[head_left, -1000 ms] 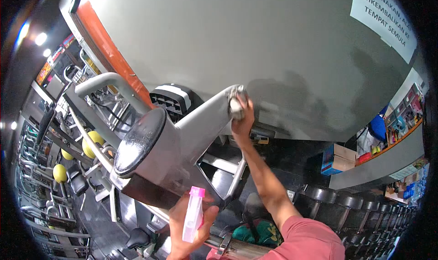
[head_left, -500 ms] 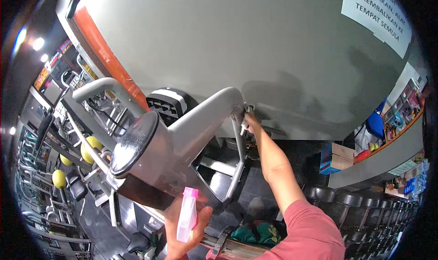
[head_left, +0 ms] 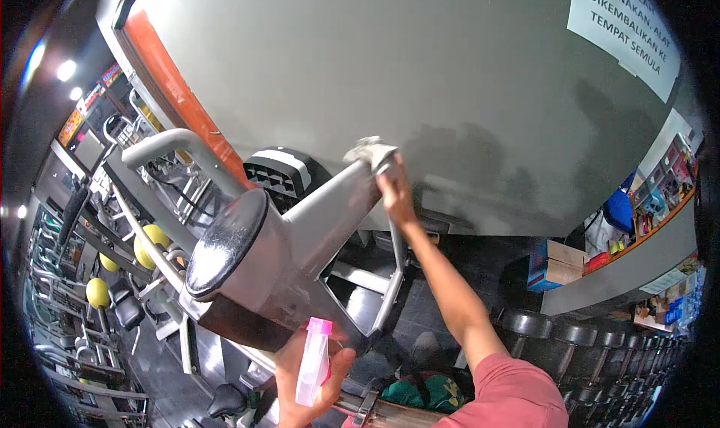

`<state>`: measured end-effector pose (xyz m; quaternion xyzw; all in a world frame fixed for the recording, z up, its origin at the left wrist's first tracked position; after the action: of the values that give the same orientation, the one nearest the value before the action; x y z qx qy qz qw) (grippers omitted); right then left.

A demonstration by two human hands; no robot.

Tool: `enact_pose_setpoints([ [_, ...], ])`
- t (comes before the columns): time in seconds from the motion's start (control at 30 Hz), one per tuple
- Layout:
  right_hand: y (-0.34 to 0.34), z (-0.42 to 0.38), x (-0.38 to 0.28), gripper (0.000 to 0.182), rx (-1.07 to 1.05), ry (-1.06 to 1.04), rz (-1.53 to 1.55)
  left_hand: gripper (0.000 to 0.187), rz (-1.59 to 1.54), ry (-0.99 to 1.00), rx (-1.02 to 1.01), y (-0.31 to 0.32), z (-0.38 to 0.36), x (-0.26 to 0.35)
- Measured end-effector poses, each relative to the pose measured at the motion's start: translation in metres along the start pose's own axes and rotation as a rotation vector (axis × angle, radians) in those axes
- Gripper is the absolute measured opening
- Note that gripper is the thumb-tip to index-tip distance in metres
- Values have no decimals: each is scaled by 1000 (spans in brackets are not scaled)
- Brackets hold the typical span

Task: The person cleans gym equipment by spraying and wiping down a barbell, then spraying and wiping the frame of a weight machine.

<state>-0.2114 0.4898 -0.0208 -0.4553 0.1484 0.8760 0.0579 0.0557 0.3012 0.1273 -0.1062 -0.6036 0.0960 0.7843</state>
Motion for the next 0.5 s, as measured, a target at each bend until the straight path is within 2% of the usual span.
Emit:
enact_pose_setpoints([
  [0.03,14,-11,-34,46,-98,-127,102,32,-8,-5,2,0,0,0],
  [0.1,29,-23,-105,48,-411,-349,-188,32,-15,-7,3,0,0,-1],
  [0.17,40,-38,-148,53,-500,-413,-205,31,12,57,9,-1,1,-3],
  [0.3,34,-32,-130,59,-462,-441,-290,31,18,44,-3,0,1,-2],
  [0.33,26,-22,-118,60,-414,-388,-380,31,-10,15,-6,0,0,-1],
  [0.4,8,-2,-82,59,-293,-262,-443,31,-36,-14,-9,-1,0,-2],
  [0.47,-15,23,-29,55,-166,-177,-478,33,81,121,-10,-2,1,-4],
  [0.5,-28,34,1,52,-109,-154,-536,33,81,121,-12,-2,2,-3],
])
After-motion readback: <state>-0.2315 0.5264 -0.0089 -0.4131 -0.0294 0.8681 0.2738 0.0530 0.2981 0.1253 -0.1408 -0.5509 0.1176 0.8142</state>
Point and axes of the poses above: each hand's wrist, its own z-axis towards the middle knuckle, its own y-axis out of the palm, x = y × z, the point moved 1 cm from there along z, towards the middle knuckle, and after that the axes turned 5 degrees about y, right-handed, at the moved point
